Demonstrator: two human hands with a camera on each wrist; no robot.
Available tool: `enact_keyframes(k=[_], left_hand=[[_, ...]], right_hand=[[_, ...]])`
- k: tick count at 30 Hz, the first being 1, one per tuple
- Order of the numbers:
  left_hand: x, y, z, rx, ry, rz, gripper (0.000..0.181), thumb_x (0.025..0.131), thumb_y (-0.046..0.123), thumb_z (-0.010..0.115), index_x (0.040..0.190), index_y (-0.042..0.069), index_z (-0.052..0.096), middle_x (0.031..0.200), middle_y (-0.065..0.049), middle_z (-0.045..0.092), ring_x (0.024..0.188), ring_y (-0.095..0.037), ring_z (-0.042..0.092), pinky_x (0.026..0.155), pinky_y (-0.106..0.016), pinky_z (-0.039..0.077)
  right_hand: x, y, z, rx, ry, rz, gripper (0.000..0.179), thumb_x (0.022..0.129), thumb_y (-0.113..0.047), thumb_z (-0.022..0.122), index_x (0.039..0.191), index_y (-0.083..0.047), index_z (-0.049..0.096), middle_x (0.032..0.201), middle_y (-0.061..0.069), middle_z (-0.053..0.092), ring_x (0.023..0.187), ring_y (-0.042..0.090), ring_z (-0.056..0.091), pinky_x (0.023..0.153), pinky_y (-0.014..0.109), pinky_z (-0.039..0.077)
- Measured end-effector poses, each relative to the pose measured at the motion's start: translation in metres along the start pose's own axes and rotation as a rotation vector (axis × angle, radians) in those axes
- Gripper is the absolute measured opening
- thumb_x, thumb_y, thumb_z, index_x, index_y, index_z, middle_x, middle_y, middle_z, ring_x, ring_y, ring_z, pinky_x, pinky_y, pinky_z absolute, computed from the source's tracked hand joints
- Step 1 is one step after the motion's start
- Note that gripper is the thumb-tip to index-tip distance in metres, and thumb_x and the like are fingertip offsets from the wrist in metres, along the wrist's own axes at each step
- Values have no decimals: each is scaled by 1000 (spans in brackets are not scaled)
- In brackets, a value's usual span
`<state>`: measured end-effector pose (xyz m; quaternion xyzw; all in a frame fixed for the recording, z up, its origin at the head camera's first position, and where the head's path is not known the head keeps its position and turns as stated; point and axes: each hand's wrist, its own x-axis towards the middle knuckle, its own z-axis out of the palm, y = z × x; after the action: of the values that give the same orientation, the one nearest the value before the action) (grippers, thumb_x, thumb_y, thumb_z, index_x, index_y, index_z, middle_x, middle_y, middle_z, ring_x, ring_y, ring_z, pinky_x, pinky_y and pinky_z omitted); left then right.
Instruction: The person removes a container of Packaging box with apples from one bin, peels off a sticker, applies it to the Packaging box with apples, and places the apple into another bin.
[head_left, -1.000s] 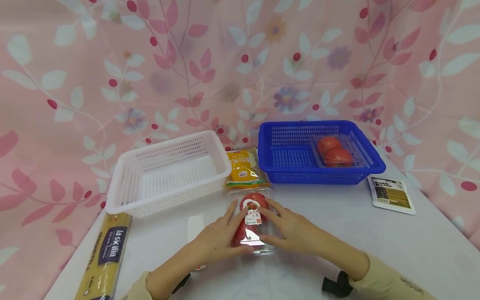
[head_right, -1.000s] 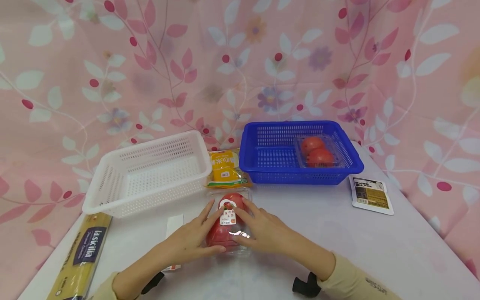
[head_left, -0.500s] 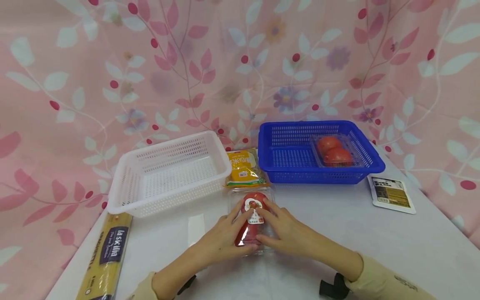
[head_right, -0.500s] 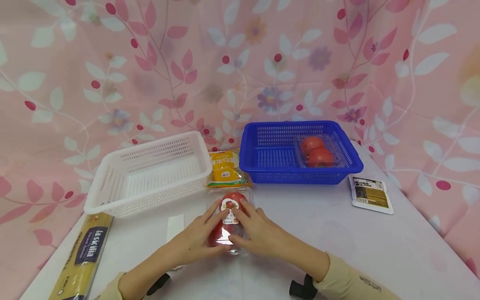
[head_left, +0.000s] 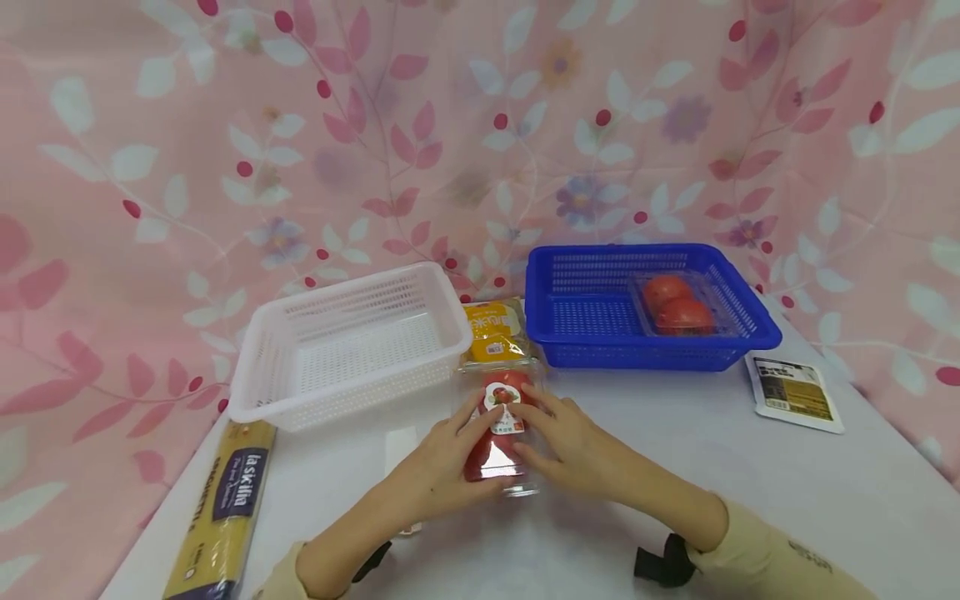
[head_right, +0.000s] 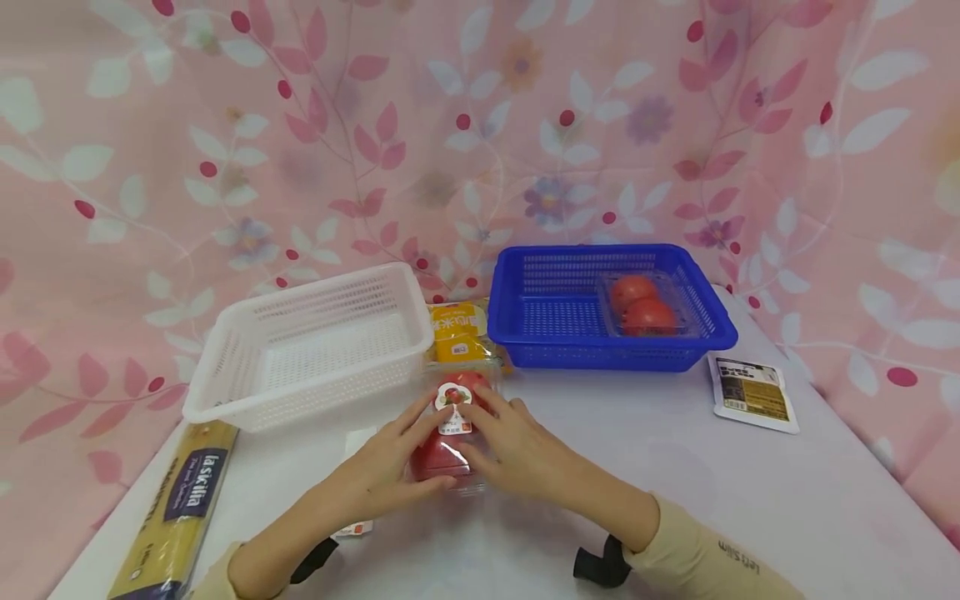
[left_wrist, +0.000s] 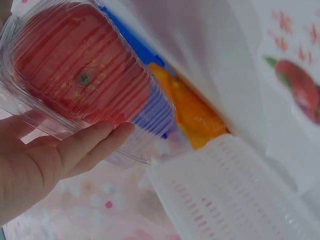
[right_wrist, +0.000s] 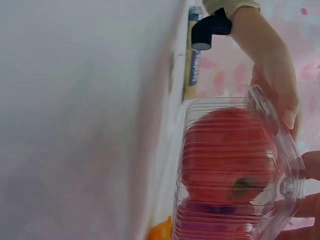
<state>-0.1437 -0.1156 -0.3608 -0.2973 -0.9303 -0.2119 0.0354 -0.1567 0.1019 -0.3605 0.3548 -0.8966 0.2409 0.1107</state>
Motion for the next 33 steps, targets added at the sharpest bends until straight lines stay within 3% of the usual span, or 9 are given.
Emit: enact_keyframes(k=[6,13,16,23,28,33], left_hand=[[2,0,-20,-14,75,-25,75,80,60,56,143,27,33,152,0,18,123,-35,41,91,-46,43],[6,-14,-45,39,274,25,62,84,46,60,140,26,40,146,-9,30,117,-39,47,79,-45,50],[7,-21,-57,71,323,29,61,84,43,62,139,25,42,145,-10,32,112,-40,49,75,-44,52],[8,-43,-88,97,330,-75,59,85,46,59,139,27,41,146,-7,31,114,-40,48,79,-49,49],[16,-72,-105,78,312,-119,56,88,44,56,138,23,43,145,-10,32,117,-40,46,83,-51,46],[20,-102,-118,61,309,-172,54,88,42,55,136,20,46,143,-12,35,120,-41,42,91,-52,41]], right_hand=[[20,-8,-12,-4,77,-54,43,85,-31,64,123,-13,56,137,13,42,115,35,48,88,50,44],[52,-25,-17,-13,190,-142,38,84,-26,66,118,-9,60,130,12,49,111,29,49,85,42,44],[67,-31,-20,-12,196,-156,39,84,-26,65,118,-8,60,130,13,49,112,29,48,85,41,44],[113,-42,-24,48,88,-126,40,88,-27,60,122,-7,57,134,14,45,122,31,43,96,47,39],[154,-45,-16,60,2,-47,40,89,-29,57,124,-9,56,134,11,45,119,27,45,96,43,40],[195,-46,-1,30,-11,-81,36,89,-24,54,120,-6,58,126,11,51,113,24,50,95,36,41]])
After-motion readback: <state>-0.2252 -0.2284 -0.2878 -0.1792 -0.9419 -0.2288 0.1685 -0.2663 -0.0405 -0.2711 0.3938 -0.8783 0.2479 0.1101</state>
